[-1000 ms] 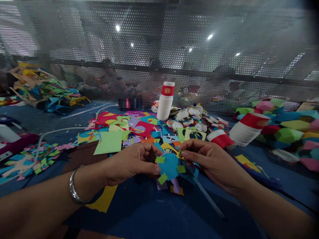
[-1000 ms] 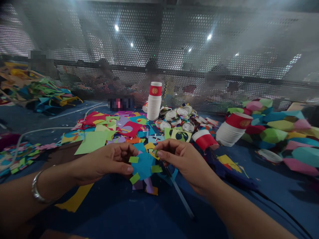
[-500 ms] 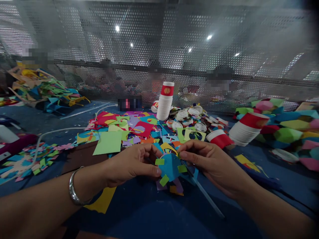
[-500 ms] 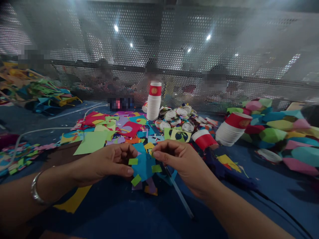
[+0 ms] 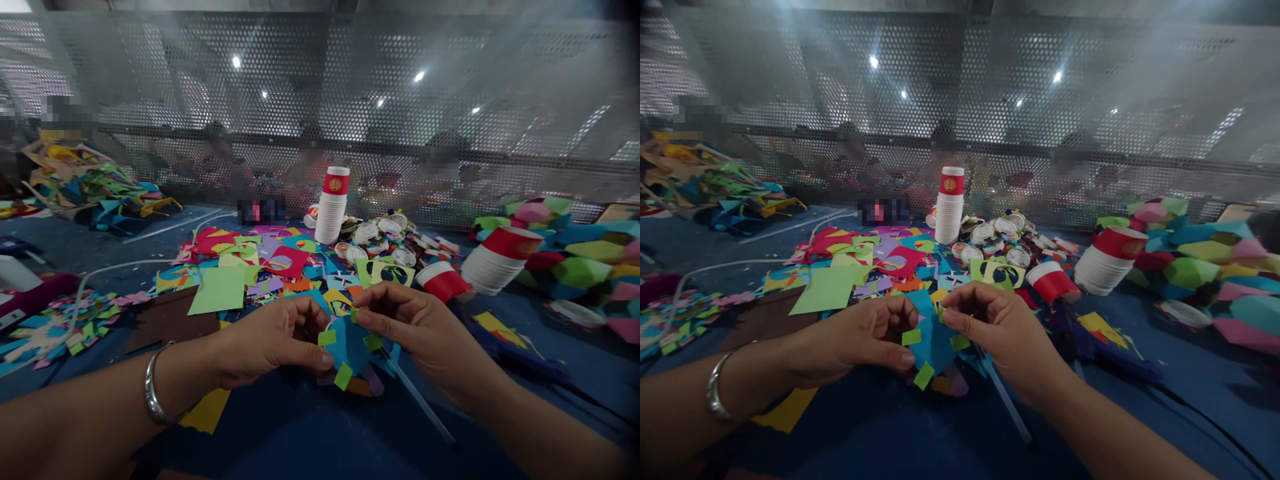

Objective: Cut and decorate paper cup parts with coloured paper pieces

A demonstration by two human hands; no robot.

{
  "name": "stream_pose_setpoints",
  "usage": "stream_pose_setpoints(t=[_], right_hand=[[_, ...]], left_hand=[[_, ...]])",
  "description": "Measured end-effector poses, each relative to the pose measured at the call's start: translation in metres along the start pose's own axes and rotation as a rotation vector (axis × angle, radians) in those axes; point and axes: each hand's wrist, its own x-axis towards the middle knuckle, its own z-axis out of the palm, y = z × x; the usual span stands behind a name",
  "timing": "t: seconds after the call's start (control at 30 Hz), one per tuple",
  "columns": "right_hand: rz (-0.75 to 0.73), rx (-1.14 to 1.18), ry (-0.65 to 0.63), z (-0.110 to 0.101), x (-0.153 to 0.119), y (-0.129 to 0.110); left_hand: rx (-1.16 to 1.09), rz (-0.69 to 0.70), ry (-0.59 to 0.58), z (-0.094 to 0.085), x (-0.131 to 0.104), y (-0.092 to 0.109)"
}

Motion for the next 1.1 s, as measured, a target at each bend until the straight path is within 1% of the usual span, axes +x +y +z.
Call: stream_pose_setpoints(t=[0.37,0.77,1.1], right_hand=[[-0.023,-0.098,0.027,0.0012,0.0000,0.0024],[-0.022,-0.039,-0.026,0.0043,0.0000,-0.0001],[-0.006,-0.032,-0.031,0.0063,-0.0029,-0.0039]], left_hand=[[-0.019,-0.028,0.024,0.0012,0.0009,-0.0023],[-0.044,-0.041,0.029,0.0039,-0.0001,-0.0034],[-0.016,0.000,0.012,0.0032,0.0012,-0.0039]])
